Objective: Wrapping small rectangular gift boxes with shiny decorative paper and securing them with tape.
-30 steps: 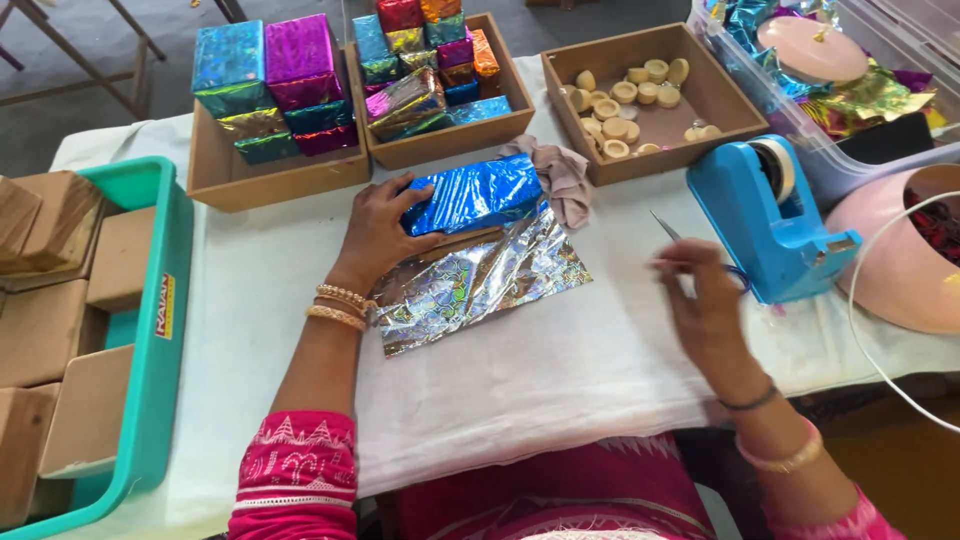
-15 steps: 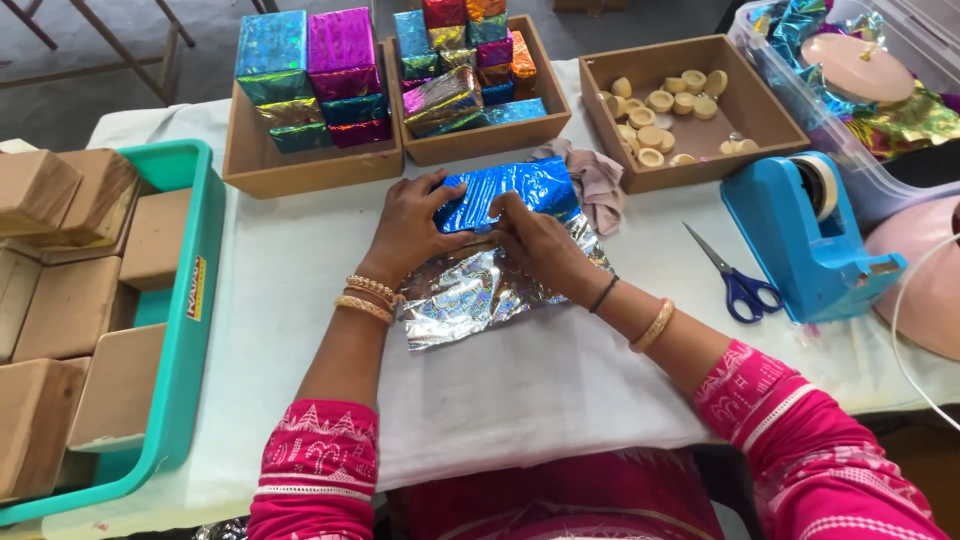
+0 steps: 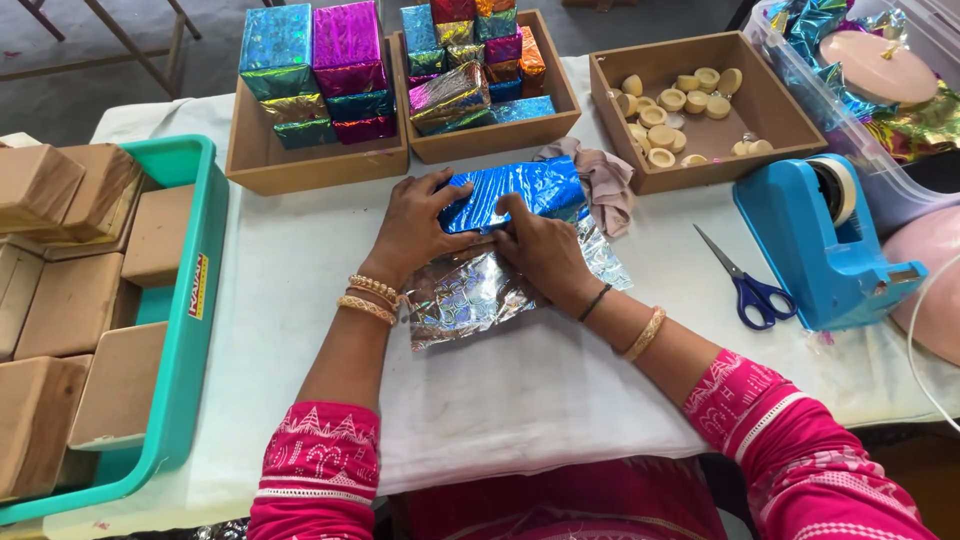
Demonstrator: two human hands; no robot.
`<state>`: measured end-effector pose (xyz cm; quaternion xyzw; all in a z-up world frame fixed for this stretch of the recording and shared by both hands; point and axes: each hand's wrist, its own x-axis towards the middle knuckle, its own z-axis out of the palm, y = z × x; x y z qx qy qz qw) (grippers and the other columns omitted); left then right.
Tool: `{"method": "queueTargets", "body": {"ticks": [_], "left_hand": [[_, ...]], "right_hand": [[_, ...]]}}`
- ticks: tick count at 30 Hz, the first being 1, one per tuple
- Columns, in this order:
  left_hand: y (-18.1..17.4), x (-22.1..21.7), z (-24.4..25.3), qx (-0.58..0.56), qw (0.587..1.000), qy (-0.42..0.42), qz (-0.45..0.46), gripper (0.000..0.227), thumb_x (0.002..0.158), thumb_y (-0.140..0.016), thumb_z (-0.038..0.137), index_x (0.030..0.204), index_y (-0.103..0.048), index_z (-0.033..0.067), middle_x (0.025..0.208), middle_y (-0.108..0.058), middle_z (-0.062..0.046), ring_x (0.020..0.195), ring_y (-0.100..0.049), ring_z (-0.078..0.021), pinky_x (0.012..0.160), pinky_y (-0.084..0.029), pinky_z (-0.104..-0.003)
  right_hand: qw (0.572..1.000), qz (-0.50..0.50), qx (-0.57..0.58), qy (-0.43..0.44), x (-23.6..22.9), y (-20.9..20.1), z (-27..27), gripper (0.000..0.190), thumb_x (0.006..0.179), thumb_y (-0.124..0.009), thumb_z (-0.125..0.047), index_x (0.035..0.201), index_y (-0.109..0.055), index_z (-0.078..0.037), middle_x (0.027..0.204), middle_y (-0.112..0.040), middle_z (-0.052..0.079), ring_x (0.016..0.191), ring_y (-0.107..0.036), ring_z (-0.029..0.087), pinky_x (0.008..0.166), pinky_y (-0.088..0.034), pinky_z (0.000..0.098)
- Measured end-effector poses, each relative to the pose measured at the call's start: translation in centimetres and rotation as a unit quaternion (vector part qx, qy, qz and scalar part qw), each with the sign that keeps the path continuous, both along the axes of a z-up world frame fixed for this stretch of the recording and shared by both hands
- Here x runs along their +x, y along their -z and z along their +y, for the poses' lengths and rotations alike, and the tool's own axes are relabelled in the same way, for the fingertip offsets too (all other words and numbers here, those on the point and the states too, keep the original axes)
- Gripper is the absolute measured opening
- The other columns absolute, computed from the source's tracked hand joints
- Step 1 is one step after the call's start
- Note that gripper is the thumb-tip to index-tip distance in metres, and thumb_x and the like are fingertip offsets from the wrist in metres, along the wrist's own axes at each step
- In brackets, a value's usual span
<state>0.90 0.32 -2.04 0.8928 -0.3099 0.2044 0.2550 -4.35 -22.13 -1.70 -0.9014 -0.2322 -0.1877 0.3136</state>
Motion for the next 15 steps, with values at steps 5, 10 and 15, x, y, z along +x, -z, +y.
{"method": "queueTargets", "body": {"ticks": [5,10,15], "left_hand": [[0.3,0.1,0.1,0.002,1.000,0.000,-0.002,0.068,0.067,-0.093,0.039,0.128,-0.070,0.0161,0.140,-0.060,-0.016,0.127,-0.057,-0.0340,0.115,-0.033,-0.051],[0.2,0.1,0.1,0.004,1.000,-0.005,-0.001,0.069,0.067,-0.093,0.038,0.128,-0.070,0.0176,0.141,-0.060,-0.015,0.129,-0.055,-0.0351,0.115,-0.035,-0.050],[0.2,0.2,0.1,-0.001,1.000,-0.017,0.009,0.071,0.065,-0.094,0.039,0.128,-0.070,0.0171,0.141,-0.060,-0.014,0.128,-0.051,-0.0392,0.112,-0.038,-0.049]], "right_hand": [[1.000,-0.003,-0.004,0.014,-0.1,-0.4,-0.1,0.028,0.096,-0.068,-0.023,0.116,-0.050,-0.014,0.076,-0.072,0.007,0.069,-0.072,0.031,0.058,-0.054,0.0455],[0.999,-0.017,-0.023,0.016,0.1,0.0,-0.4,0.028,0.098,-0.067,-0.024,0.118,-0.050,-0.014,0.077,-0.072,0.007,0.068,-0.072,0.031,0.057,-0.053,0.0457],[0.995,-0.030,-0.073,0.056,0.4,0.3,-1.7,0.038,0.096,-0.071,-0.034,0.121,-0.049,-0.015,0.072,-0.069,0.010,0.066,-0.071,0.032,0.055,-0.051,0.0457]]}}
